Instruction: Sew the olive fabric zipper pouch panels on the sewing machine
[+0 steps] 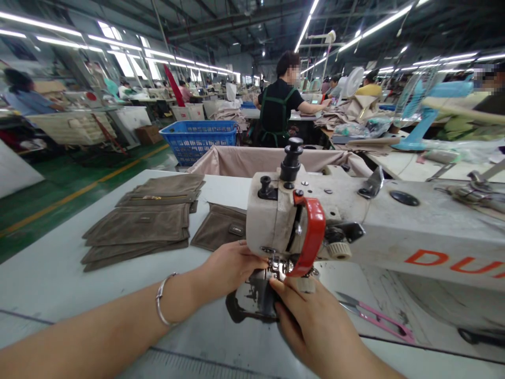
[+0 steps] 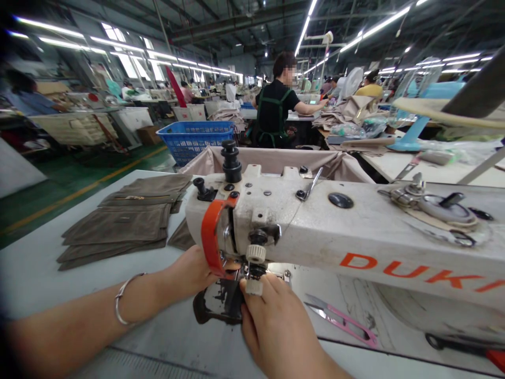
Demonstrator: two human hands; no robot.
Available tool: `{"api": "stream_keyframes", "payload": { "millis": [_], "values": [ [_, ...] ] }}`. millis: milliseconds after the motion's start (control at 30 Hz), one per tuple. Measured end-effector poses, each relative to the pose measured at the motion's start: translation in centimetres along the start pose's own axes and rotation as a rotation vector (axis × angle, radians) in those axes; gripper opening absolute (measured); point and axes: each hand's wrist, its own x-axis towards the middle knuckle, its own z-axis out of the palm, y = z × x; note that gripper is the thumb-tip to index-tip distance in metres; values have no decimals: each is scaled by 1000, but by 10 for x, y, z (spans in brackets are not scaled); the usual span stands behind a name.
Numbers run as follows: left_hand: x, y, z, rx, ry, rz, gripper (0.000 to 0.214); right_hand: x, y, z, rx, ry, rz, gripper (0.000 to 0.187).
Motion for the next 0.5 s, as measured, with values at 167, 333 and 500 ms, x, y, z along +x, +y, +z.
{"api": "stream_keyframes", "payload": {
  "millis": [167, 333, 500],
  "values": [
    [0, 2, -1, 6, 5, -20, 22, 1, -1, 0, 15, -29, 24, 37],
    [2, -2, -1, 22, -23, -40, 26, 2, -2, -1, 24, -32, 28, 36],
    [1, 6, -14, 66, -52, -109, 21, 1, -1, -2, 34, -40, 34, 33]
  ]
}}
